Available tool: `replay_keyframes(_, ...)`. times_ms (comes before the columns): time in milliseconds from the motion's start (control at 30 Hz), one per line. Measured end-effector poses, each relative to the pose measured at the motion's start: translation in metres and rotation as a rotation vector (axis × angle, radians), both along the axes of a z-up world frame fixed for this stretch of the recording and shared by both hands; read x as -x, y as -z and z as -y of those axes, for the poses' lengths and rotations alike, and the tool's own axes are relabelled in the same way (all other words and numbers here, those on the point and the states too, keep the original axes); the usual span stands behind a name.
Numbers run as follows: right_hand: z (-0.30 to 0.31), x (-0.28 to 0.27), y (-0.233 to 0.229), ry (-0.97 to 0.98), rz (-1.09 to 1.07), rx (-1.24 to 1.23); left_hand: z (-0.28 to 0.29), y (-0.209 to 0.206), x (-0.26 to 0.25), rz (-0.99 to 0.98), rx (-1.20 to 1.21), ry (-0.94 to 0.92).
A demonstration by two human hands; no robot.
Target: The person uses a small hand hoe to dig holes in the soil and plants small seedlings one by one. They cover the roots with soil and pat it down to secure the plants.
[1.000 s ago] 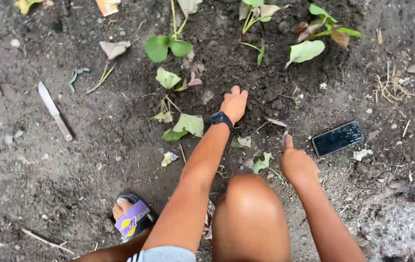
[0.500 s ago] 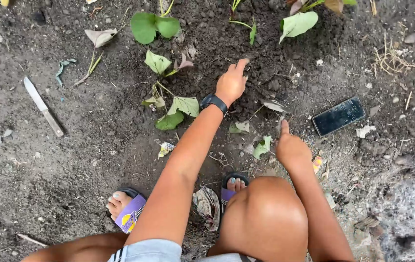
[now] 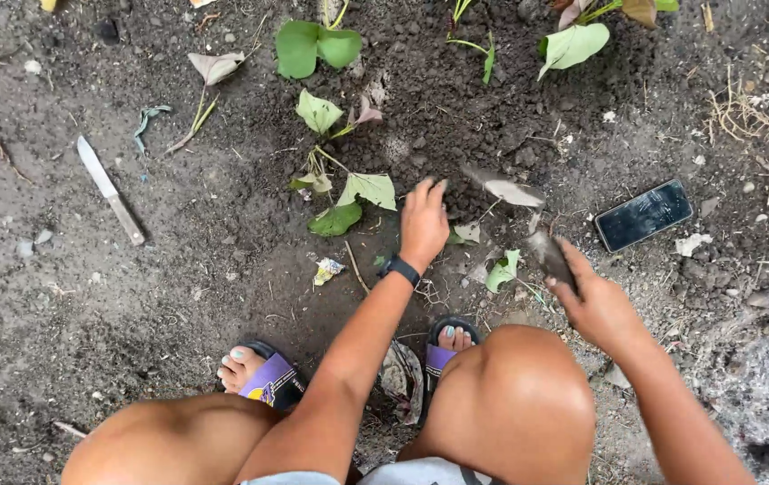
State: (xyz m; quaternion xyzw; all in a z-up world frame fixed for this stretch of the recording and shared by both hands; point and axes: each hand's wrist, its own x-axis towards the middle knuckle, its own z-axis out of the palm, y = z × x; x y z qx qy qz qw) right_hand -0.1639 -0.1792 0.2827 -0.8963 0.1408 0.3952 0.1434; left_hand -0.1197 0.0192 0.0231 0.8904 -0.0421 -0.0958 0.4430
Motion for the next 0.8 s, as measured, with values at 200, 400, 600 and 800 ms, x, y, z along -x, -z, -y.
replay_keyframes(200, -0.069, -0.040, 0.038, -0.325, -0.029, 0.127, -0.019, -0.016, 0.033, -0.032, -0.416, 0.001)
replay_keyframes(400, -0.027, 0.004, 0.161, -0.112, 0.110, -0.118, -0.021, 0.028, 0.033, -0.014, -0.470, 0.070)
replay_keyframes(600, -0.024, -0.013, 0.128, 0.078, 0.144, -0.389, -0.028, 0.054, 0.036, -0.023, -0.488, 0.080)
replay_keyframes(800, -0.022, -0.054, 0.010, -0.242, -0.090, 0.050, -0.027, 0.051, 0.025, -0.084, -0.459, 0.016)
